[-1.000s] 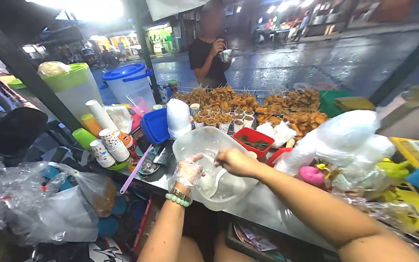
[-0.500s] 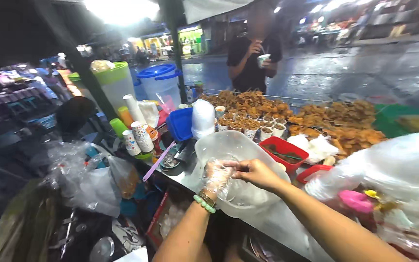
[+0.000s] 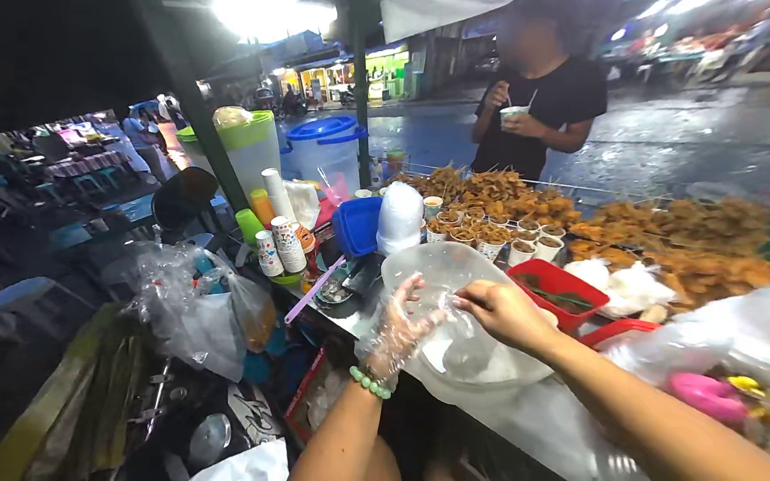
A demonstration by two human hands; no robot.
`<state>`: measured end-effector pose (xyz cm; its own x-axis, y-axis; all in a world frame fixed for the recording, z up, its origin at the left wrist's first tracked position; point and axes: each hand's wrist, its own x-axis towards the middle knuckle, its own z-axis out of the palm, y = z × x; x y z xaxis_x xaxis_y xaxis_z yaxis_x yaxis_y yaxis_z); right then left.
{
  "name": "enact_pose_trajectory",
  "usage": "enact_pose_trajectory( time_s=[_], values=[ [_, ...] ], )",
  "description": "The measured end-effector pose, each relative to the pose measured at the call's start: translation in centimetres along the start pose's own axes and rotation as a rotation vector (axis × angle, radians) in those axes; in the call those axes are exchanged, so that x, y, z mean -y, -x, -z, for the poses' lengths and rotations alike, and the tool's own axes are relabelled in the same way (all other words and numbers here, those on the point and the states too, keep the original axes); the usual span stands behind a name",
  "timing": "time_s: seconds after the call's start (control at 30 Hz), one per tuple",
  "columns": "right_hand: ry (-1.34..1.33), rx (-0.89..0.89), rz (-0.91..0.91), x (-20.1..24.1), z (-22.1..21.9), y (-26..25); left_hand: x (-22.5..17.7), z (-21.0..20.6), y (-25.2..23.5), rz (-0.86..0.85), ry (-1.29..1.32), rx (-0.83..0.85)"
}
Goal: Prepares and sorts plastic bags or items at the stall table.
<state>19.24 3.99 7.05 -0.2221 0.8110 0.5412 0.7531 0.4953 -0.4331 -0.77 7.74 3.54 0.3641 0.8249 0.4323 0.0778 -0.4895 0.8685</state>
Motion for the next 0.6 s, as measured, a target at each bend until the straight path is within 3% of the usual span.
enact_pose_trajectory(
  time_s=[0.1, 0.2, 0.27, 0.33, 0.4, 0.5, 0.6],
  values=[
    [-0.020, -0.197, 0.159, 2.2, 0.0, 0.2, -2.1, -1.8, 1.8, 0.075, 0.051, 0.098],
    [-0.095, -0.270, 0.229, 4.0, 0.0, 0.1, -7.3, -3.6, 3.7, 0.295, -0.144, 0.198],
    [-0.168, -0.331, 0.173, 4.1, 0.6, 0.2, -5.7, -4.4, 3.7, 0.187, -0.178, 0.270],
    [-0.315, -0.366, 0.075, 3.6, 1.8, 0.6, -2.8, -4.6, 3.6, 0.113, 0.021, 0.334],
    [-0.439, -0.384, 0.005, 2.8, 2.3, 1.2, -1.5, -4.7, 4.3, 0.147, 0.203, 0.357],
    [-0.647, -0.435, -0.103, 2.0, 1.7, 2.2, -1.2, -5.1, 5.5, 0.177, 0.275, 0.338],
    [-1.018, -0.530, -0.188, 0.7, 1.2, 2.9, -2.6, -4.4, 6.1, 0.256, 0.315, 0.282]
  ],
)
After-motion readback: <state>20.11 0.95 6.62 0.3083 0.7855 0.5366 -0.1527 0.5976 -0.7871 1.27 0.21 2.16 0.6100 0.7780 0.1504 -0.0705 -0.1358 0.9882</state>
